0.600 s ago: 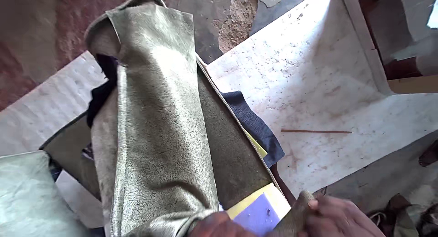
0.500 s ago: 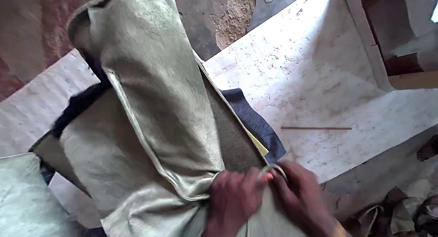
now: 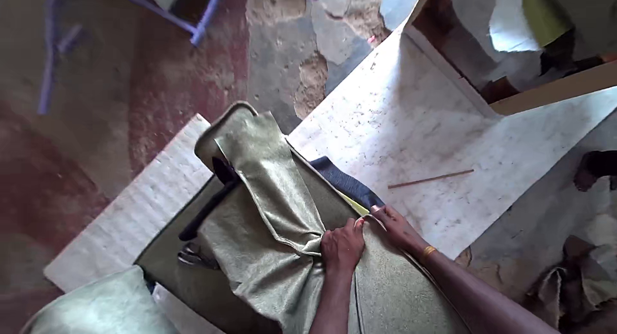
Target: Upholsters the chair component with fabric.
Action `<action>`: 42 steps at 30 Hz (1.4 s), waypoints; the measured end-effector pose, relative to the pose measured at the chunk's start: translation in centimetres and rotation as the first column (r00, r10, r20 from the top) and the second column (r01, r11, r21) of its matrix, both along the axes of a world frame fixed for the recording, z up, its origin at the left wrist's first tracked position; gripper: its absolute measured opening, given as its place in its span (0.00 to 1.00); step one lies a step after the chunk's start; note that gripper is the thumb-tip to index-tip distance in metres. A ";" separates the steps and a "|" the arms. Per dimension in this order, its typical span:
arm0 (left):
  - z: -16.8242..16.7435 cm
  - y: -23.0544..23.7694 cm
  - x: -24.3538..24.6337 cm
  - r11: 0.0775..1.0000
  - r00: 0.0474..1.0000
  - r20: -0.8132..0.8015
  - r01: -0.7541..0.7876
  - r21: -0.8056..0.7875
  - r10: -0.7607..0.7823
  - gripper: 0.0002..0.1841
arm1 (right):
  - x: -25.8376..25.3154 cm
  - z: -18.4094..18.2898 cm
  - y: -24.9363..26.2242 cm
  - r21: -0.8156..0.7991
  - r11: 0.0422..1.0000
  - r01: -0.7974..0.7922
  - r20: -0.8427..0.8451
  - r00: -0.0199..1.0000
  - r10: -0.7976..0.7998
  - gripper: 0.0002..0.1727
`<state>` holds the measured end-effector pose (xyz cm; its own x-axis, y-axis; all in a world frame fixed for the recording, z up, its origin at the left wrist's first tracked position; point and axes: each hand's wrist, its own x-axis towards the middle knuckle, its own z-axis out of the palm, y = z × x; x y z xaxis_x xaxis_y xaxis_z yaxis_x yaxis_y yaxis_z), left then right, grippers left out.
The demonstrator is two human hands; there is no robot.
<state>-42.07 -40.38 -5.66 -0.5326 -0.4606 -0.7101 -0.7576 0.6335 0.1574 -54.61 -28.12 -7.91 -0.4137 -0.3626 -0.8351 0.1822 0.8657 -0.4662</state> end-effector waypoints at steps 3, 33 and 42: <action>0.1 0.2 -0.1 1.000 1.000 0.025 -0.002 -0.009 0.003 0.32 | -1.2 0.6 2.2 0.049 0.984 0.170 0.255 0.951 -0.177 0.32; -2.6 1.5 2.3 0.943 0.878 -0.477 -0.132 -0.306 -0.032 0.35 | -3.3 -0.9 6.1 0.119 0.867 0.484 0.834 0.425 -0.352 0.12; -2.4 1.5 2.3 0.952 0.867 -0.497 -0.128 -0.278 -0.029 0.35 | -1.0 -3.4 5.0 0.030 0.925 0.378 0.195 0.906 -0.376 0.19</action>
<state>-39.76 -38.92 -8.06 -0.7446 -0.6397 -0.1908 -0.6624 0.6728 0.3294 -55.61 -23.13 -11.29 -0.3513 -0.2184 -0.9104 0.5819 0.7109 -0.3951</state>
